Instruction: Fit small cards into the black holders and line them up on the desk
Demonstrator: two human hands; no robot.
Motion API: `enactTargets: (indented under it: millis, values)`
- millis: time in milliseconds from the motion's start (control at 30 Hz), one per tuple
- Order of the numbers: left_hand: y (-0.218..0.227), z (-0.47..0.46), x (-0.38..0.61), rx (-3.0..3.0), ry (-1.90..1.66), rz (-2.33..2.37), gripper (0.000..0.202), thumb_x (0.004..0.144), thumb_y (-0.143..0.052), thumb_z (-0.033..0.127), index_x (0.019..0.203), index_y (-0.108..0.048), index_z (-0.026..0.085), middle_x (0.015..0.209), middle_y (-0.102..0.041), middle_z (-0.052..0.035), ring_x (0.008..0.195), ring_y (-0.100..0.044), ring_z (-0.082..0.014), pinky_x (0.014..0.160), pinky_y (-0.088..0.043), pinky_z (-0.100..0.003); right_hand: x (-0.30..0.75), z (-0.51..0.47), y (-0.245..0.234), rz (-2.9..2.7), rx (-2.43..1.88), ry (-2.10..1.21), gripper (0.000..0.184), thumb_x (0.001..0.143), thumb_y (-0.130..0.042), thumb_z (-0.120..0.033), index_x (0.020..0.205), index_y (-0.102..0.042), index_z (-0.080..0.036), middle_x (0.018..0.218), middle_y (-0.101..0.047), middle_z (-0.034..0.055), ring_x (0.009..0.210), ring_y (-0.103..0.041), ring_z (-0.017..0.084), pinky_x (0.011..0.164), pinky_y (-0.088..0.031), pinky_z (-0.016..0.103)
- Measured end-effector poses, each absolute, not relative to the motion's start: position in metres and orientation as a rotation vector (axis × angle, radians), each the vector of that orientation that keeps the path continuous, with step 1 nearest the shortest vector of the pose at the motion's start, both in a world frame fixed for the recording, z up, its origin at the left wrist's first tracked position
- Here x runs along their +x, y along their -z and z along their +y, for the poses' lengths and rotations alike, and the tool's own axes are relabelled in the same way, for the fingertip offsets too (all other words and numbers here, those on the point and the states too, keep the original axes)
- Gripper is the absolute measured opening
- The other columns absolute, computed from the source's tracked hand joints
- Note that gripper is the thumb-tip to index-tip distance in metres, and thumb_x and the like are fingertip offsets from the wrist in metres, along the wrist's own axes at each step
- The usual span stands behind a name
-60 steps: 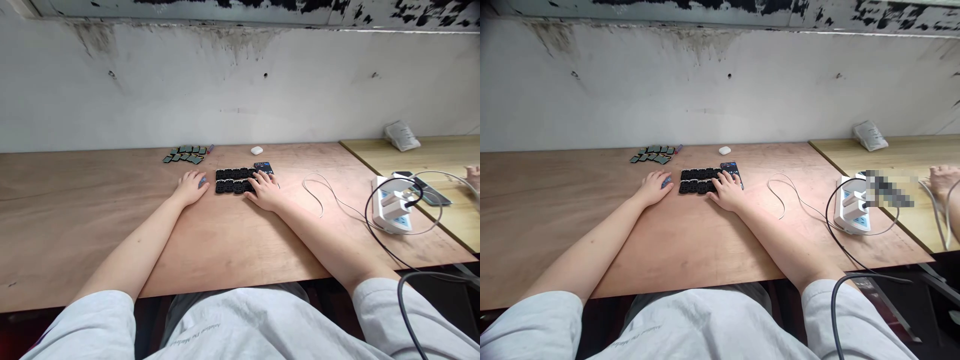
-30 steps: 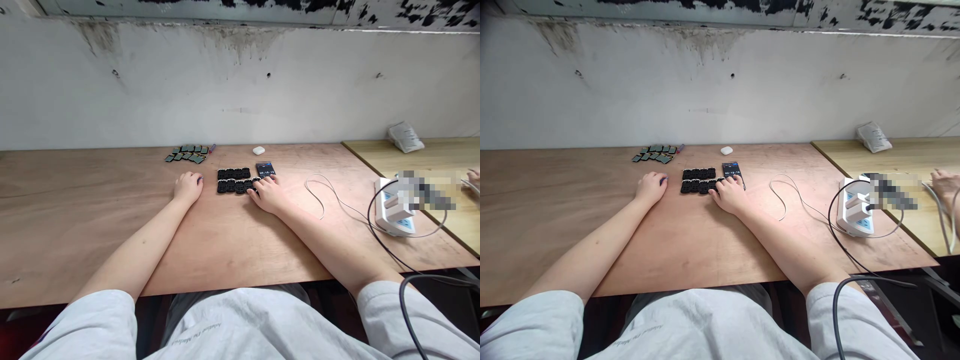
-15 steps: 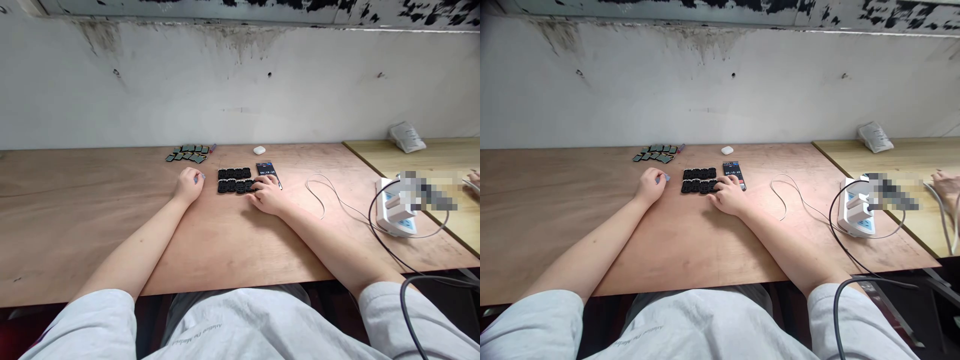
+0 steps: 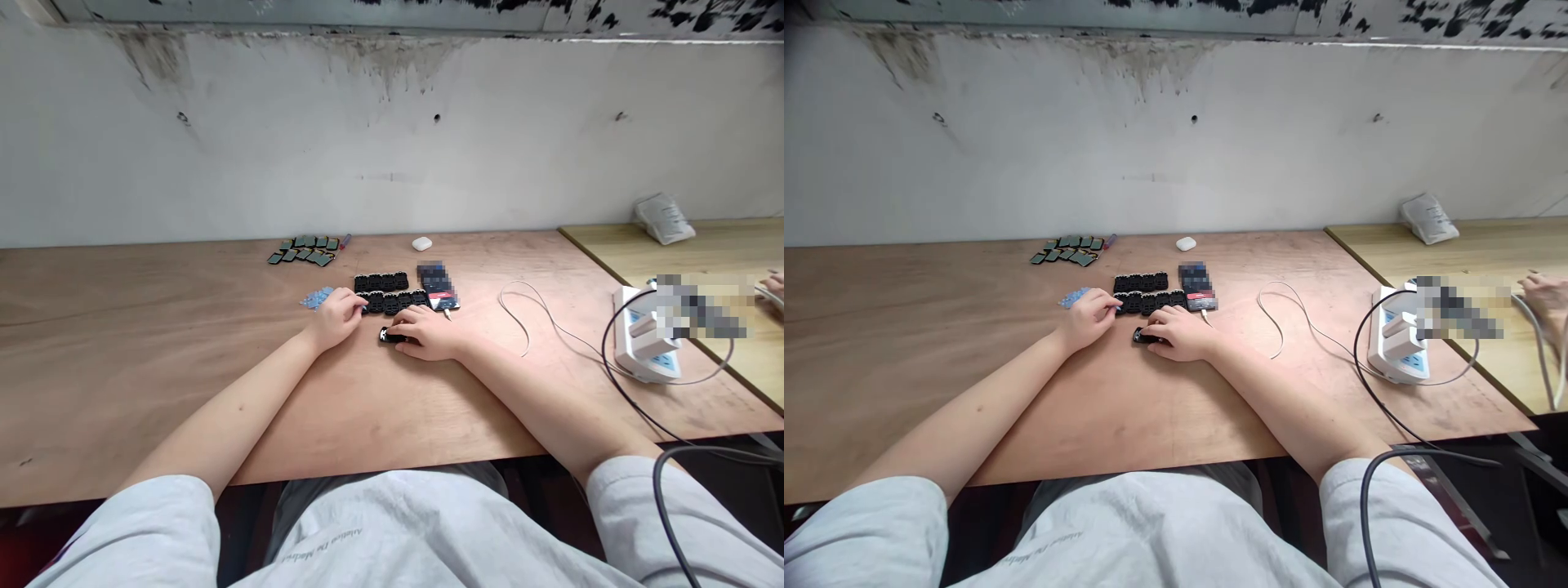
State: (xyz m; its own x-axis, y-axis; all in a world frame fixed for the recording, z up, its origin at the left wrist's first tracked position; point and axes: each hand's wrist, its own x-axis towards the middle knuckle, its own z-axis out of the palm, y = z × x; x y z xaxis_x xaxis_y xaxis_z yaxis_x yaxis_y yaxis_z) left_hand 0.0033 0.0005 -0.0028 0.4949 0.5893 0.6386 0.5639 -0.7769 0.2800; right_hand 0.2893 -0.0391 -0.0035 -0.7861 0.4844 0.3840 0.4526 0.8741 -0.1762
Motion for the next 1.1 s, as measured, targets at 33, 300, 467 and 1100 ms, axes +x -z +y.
enactTargets:
  millis: [33, 300, 467, 1100]
  values:
    - [0.002, -0.002, 0.006, 2.698, -1.136, 1.013, 0.020, 0.098, -0.053, 0.018, 0.103, -0.073, 0.020, 0.097, -0.068, -0.0076, 0.097, -0.065, -0.0224, 0.090, -0.055, -0.038, 0.290, -0.038, 0.005, -2.618, -0.700, -0.092, 0.033, 0.098, -0.067, -0.029, 0.130, -0.073, -0.023, 0.121, -0.070, 0.0127, 0.106, -0.062, 0.028, 0.095, -0.050, 0.046]
    - [-0.005, -0.025, 0.024, 2.670, -0.882, 0.816, 0.033, 0.098, -0.046, 0.014, 0.117, -0.073, 0.020, 0.100, -0.065, -0.0074, 0.094, -0.064, -0.0208, 0.087, -0.055, -0.036, 0.291, -0.032, 0.014, -2.511, -0.737, -0.194, 0.035, 0.097, -0.064, -0.021, 0.131, -0.067, -0.021, 0.119, -0.068, 0.0126, 0.107, -0.061, 0.029, 0.095, -0.055, 0.047]
    - [-0.006, -0.033, 0.034, 2.665, -0.795, 0.796, 0.032, 0.100, -0.048, 0.014, 0.124, -0.068, 0.020, 0.102, -0.071, -0.0078, 0.094, -0.066, -0.0214, 0.087, -0.055, -0.036, 0.291, -0.029, 0.016, -2.497, -0.714, -0.226, 0.027, 0.095, -0.066, -0.021, 0.122, -0.066, -0.021, 0.114, -0.070, 0.0117, 0.107, -0.063, 0.030, 0.096, -0.055, 0.048]
    - [0.001, -0.024, 0.023, 2.939, -0.753, 0.643, 0.026, 0.098, -0.063, 0.024, 0.121, -0.075, 0.024, 0.122, -0.071, -0.0111, 0.111, -0.065, -0.0269, 0.096, -0.054, -0.044, 0.289, -0.029, 0.012, -2.518, -0.759, -0.239, 0.028, 0.094, -0.068, -0.020, 0.123, -0.067, -0.019, 0.114, -0.072, 0.0119, 0.108, -0.065, 0.030, 0.096, -0.055, 0.047]
